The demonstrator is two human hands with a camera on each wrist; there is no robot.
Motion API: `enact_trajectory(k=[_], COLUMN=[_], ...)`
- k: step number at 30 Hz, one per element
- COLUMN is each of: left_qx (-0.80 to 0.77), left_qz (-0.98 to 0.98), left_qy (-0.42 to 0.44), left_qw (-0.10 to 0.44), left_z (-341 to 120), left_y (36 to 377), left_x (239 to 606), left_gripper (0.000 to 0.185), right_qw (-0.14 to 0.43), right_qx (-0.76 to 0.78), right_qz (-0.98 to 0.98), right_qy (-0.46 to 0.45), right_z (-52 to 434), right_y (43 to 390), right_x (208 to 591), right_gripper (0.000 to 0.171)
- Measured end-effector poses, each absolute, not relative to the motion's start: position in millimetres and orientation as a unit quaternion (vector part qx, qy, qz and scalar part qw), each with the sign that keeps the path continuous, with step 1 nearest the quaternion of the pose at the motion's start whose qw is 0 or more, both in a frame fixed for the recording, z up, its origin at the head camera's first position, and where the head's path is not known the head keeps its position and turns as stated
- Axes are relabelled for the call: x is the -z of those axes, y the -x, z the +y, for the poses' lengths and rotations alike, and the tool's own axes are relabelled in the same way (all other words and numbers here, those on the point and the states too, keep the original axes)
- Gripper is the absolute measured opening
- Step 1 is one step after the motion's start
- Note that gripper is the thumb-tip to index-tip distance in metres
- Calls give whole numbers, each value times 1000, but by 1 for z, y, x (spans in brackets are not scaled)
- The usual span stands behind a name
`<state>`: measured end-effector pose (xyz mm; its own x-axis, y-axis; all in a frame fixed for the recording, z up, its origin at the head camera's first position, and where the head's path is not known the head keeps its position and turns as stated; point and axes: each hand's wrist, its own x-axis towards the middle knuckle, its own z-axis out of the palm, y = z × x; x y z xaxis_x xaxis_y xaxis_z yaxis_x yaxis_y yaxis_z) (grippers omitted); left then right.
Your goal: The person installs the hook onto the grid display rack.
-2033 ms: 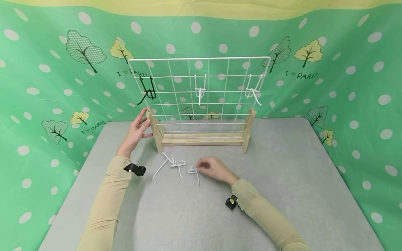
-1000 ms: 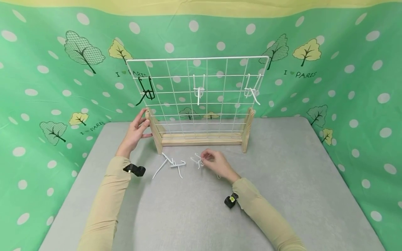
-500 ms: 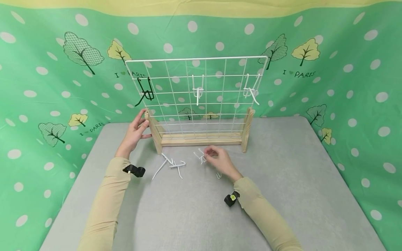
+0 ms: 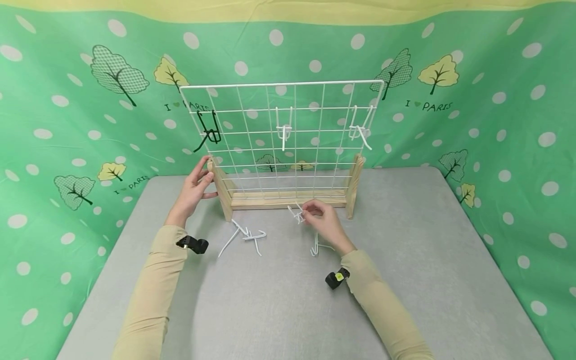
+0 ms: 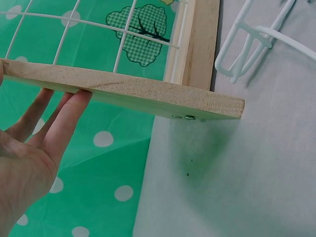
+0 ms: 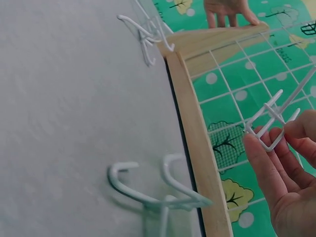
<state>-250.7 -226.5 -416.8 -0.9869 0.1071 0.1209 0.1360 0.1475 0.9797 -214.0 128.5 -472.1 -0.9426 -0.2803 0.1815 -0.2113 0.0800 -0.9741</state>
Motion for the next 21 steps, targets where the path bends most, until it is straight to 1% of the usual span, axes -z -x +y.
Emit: enact_trajectory(k=[7, 21], left_qx=[648, 644], left_qz=[-757, -761], left_qy=[79, 77], left_qw=[10, 8], left_z=[-226, -226], left_y=[251, 250], left_x=[417, 416], left_gripper=[55, 55], right_qw=[15, 2], right_qx=[673, 716], right_qz=[723, 686], right_qy=[156, 133], right_z=[137, 147], right_y=[225, 234], right_x=[484, 476], right_gripper=[17, 18])
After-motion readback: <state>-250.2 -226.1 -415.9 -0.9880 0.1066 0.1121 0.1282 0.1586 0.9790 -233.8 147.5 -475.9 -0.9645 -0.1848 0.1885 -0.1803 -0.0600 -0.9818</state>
